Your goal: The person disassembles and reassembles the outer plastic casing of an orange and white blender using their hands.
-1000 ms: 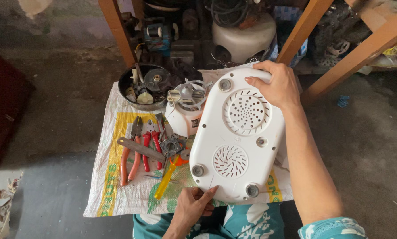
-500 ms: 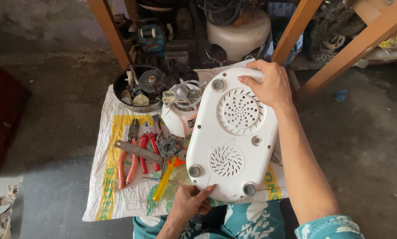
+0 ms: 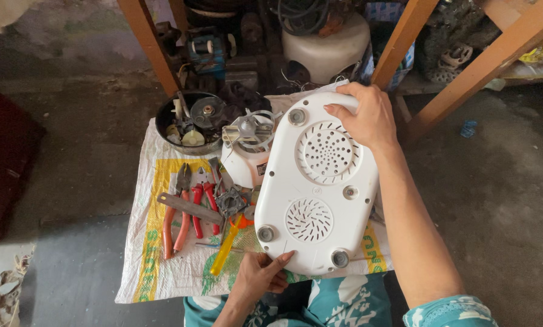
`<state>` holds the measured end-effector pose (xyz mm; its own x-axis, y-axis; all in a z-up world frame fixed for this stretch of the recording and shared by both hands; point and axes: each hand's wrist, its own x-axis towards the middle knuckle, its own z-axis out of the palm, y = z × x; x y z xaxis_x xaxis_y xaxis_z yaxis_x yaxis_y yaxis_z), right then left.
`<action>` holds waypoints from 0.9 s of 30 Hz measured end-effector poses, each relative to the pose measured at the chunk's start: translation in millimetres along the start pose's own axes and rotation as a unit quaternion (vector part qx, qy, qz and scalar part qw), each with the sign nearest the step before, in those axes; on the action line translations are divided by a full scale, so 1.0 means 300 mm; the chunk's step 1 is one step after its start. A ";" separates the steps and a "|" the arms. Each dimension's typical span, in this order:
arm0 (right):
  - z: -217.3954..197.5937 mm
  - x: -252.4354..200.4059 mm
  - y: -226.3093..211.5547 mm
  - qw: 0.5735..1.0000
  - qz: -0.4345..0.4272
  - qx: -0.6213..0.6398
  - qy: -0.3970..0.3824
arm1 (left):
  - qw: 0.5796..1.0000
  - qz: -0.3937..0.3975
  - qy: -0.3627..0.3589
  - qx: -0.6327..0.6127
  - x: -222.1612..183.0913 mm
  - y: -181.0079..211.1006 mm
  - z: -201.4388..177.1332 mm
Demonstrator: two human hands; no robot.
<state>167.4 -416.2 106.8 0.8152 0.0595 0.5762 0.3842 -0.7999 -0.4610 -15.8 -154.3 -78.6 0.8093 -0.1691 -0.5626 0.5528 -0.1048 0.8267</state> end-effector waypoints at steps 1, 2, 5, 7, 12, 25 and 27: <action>0.002 -0.001 0.001 1.000 -0.003 -0.009 0.001 | 1.000 -0.003 0.001 -0.003 -0.002 -0.002 0.000; 0.000 -0.003 0.004 1.000 -0.007 -0.018 0.003 | 1.000 -0.002 -0.002 -0.007 -0.004 -0.005 0.000; 0.006 -0.010 0.006 0.999 -0.022 -0.024 0.010 | 1.000 0.007 -0.005 -0.018 -0.004 -0.012 -0.006; 0.007 -0.013 0.011 0.999 -0.029 -0.027 0.014 | 1.000 0.016 -0.009 -0.019 -0.004 -0.018 -0.008; 0.009 -0.017 0.016 0.999 0.011 -0.044 0.013 | 0.999 0.028 -0.022 0.010 0.015 -0.039 -0.017; -0.005 -0.021 0.016 1.000 0.008 0.001 0.005 | 0.998 0.060 -0.008 0.014 0.014 -0.072 -0.016; -0.011 -0.022 0.015 1.000 0.021 0.005 0.003 | 0.998 0.064 -0.007 0.012 0.009 -0.069 -0.014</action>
<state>162.3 -422.0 103.1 0.8284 0.0230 0.5597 0.3546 -0.7951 -0.4920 -24.4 -148.3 -97.3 0.8704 -0.1961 -0.4515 0.4392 -0.1052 0.8922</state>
